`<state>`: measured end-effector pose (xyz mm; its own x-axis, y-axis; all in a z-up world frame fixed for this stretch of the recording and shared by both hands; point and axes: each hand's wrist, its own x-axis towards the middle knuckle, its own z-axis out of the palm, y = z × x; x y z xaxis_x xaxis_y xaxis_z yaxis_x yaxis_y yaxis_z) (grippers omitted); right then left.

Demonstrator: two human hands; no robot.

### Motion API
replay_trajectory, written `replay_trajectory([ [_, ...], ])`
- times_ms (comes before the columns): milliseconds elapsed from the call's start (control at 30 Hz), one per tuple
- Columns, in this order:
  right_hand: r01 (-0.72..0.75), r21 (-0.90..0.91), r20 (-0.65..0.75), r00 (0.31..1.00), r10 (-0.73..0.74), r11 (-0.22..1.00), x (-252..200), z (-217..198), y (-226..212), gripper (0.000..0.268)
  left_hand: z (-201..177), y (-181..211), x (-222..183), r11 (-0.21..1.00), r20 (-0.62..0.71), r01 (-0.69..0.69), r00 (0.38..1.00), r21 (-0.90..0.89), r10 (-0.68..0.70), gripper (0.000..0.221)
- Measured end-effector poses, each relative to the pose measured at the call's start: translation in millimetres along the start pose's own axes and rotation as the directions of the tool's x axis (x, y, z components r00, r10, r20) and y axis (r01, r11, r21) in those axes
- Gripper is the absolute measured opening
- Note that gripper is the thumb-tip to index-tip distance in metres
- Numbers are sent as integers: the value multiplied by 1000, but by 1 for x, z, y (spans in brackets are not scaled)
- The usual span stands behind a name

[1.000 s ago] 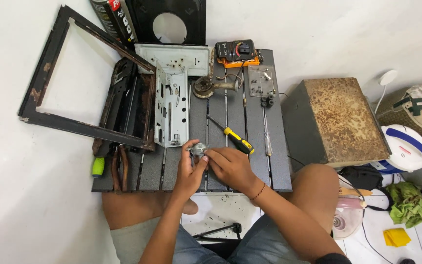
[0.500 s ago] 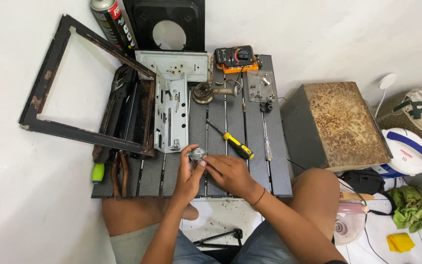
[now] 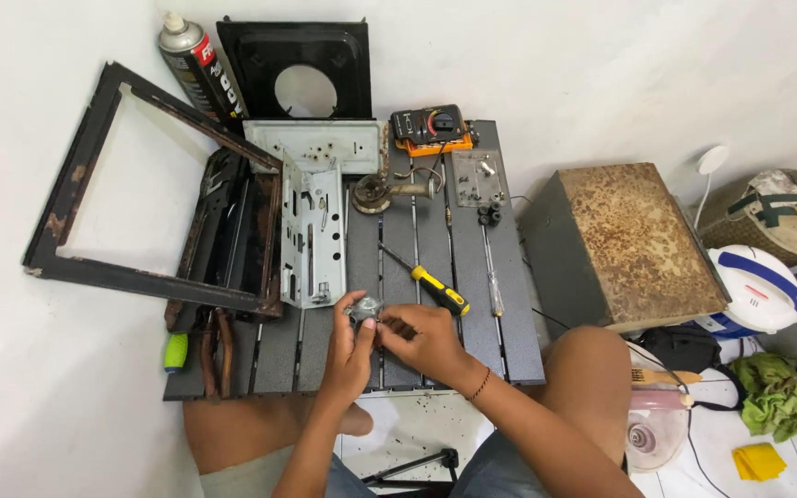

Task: Inspecting and adjusting a small mechanical component using a screwdriver on a metal repair bench.

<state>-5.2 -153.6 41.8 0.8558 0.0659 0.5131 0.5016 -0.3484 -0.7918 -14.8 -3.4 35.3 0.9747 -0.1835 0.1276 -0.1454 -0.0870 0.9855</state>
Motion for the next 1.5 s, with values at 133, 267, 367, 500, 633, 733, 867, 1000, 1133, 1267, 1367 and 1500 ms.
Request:
replay_trajectory([
  [133, -125, 92, 0, 992, 126, 988, 1, 0, -8, 13, -3, 10, 7, 1000, 6, 0, 1000, 13, 0, 43],
  [267, -149, 46, -30, 988, 151, 988, 0, 5, -9, 14, -3, 4, 7, 1000, -26, 2, 1000, 17, -1, 42],
  [367, -66, -29, -23, 998, 65, 997, 0, 5, -11, 10, -4, -2, 7, 998, -30, 57, 998, 6, -57, 45],
  [500, -19, -94, -20, 1000, 17, 995, 0, 4, -11, 5, -5, -2, 7, 992, -14, 129, 992, 7, -129, 48],
  [633, -211, 32, -29, 977, 212, 977, -4, 5, 3, 11, -5, -9, 6, 977, -6, 164, 986, -137, -166, 47],
  [733, -347, 225, 19, 936, 352, 910, -1, -1, 5, 11, -6, -10, 7, 973, -20, 161, 986, -164, -166, 42],
  [867, -390, 333, 44, 916, 399, 859, 5, -7, 8, 5, -5, -19, 11, 969, -11, 118, 992, -215, -123, 41],
  [1000, -514, 427, 88, 843, 531, 744, 6, -12, 11, 8, -7, -25, 10, 945, 33, 98, 995, -312, -93, 41],
  [1133, -527, 449, 141, 839, 525, 722, 13, -19, 11, 8, -10, -39, 13, 883, 53, 120, 993, -454, -108, 38],
  [1267, -556, 567, 183, 805, 564, 608, 6, -19, 20, 11, -9, -36, 9, 869, 54, 136, 991, -475, -126, 40],
  [1367, -548, 640, 176, 787, 591, 539, 6, -17, 22, 17, -9, -40, 11, 870, 59, 114, 993, -480, -98, 41],
  [1500, -556, 634, 136, 765, 630, 538, 10, -21, 15, 19, -12, -39, 11, 883, 70, 82, 996, -462, -56, 43],
])
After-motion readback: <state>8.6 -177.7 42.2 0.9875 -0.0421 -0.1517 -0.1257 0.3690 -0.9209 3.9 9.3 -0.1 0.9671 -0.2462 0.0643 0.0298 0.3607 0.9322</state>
